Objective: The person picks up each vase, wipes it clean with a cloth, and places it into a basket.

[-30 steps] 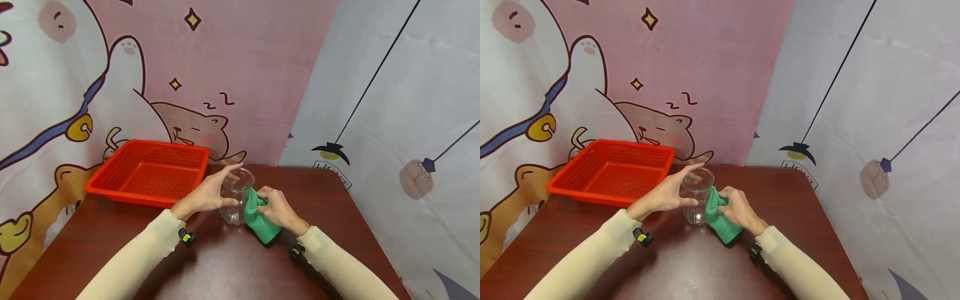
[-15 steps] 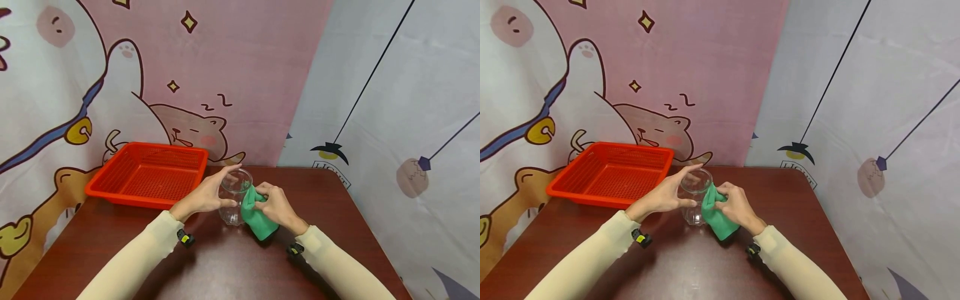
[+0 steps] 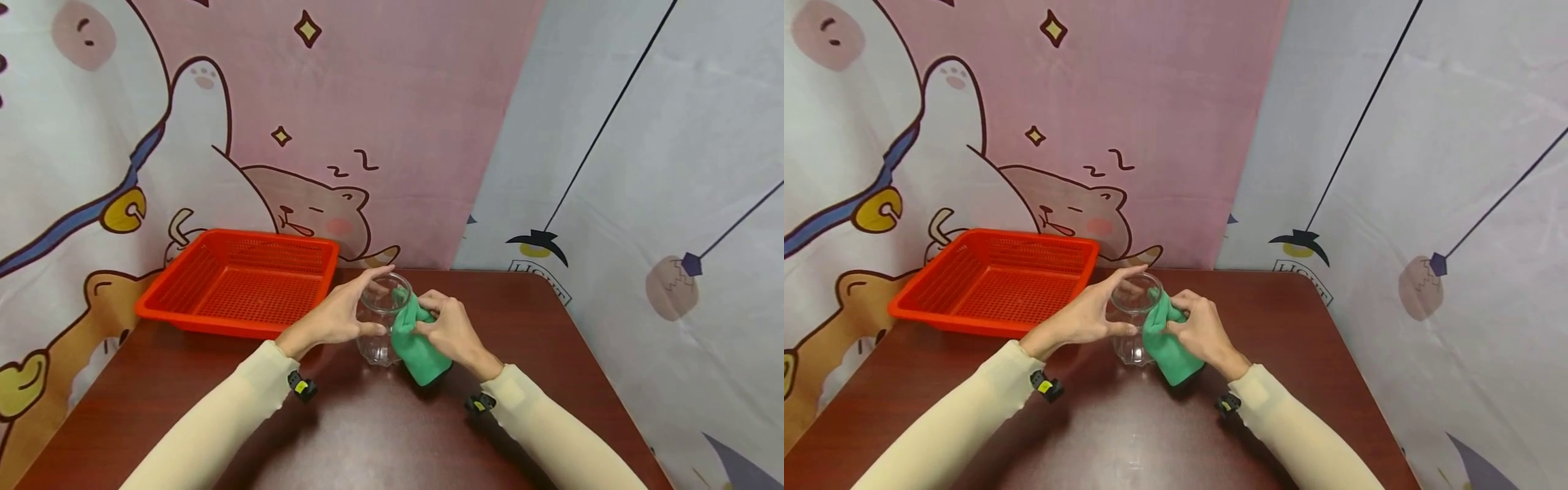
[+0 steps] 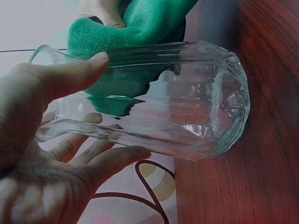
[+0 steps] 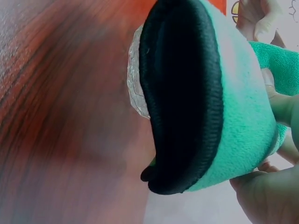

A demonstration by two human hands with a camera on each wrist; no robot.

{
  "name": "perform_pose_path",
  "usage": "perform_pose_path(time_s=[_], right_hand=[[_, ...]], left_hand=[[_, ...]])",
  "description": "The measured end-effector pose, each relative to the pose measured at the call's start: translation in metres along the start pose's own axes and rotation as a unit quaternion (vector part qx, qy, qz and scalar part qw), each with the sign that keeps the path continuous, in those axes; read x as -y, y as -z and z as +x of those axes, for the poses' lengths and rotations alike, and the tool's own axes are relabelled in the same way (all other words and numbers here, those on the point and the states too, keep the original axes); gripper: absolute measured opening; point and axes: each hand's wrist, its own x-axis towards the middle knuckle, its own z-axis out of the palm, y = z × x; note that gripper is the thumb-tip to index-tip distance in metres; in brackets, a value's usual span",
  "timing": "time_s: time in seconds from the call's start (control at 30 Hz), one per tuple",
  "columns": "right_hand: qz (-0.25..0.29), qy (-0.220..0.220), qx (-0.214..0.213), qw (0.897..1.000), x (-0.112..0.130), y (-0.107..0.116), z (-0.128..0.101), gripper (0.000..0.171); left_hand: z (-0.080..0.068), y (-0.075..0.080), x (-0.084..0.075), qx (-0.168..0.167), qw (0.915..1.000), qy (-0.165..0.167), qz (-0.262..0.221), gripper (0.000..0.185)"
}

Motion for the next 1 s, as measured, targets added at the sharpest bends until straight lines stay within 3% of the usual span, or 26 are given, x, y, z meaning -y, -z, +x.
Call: perform_pose_path(time_s=[0.33, 1.0], right_hand=[[0.036, -0.004, -0.026, 0.999, 0.0069, 0.0011, 0.0028, 0.034], [0.070, 0.012, -0.023, 0.997, 0.0062, 0.0058, 0.0034, 0.034]], left_hand=[[-0.0008, 0.0019, -0.0022, 0.003, 1.0000, 0.005, 0.000, 0.114], [-0.0024, 0.0002, -0.0027, 0.000, 1.0000, 0.009, -0.003, 0.115]])
